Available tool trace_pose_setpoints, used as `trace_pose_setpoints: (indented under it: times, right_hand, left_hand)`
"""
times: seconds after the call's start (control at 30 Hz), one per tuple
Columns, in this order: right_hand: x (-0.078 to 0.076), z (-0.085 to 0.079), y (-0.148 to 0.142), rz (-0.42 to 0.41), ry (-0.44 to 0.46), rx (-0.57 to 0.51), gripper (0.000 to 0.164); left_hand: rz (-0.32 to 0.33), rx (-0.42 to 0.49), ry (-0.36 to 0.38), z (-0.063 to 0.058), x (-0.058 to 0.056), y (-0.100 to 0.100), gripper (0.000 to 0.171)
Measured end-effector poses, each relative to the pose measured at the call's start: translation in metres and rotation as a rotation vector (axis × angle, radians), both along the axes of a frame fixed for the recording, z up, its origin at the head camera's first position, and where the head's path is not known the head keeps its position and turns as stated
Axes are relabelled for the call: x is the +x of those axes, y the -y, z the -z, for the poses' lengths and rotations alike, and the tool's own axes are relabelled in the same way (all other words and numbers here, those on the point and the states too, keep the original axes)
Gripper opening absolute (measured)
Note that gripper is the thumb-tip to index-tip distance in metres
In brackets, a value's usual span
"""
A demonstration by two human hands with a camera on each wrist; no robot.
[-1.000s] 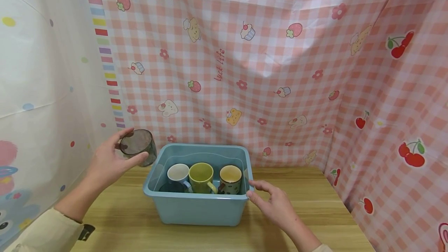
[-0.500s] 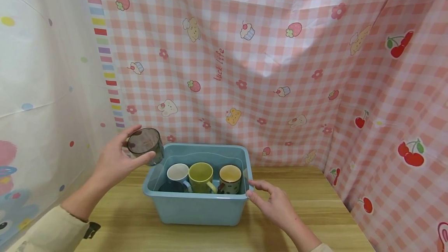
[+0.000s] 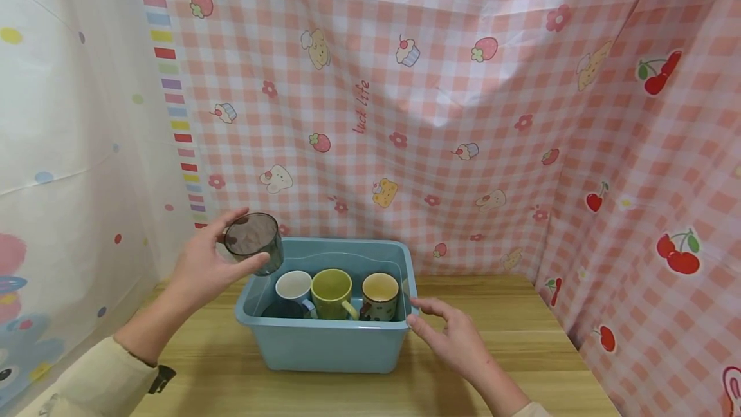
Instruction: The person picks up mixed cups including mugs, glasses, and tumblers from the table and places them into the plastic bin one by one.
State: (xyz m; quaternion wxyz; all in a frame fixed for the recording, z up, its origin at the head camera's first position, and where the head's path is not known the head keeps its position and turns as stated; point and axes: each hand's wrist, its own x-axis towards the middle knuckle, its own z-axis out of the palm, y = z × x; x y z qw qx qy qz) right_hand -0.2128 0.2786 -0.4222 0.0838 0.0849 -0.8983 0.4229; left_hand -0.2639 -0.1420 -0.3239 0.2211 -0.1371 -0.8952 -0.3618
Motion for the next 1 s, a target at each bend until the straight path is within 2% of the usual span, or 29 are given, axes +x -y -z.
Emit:
trace_pose_setpoints:
  times: [0.33, 0.63, 1.0]
  right_hand:
    - [0.0, 0.0, 0.001, -0.007, -0.027, 0.002, 0.04]
    - [0.0, 0.0, 0.001, -0.008, -0.012, -0.009, 0.039]
    - [0.0, 0.001, 0.001, -0.007, -0.009, -0.014, 0.039]
  left_hand:
    - [-0.001, -0.006, -0.003, 0.003, -0.002, -0.011, 0.085]
    - [0.04, 0.005, 0.006, 0.006, -0.001, -0.019, 0.086]
    - [0.056, 0.002, 0.001, 0.01, -0.002, -0.027, 0.086]
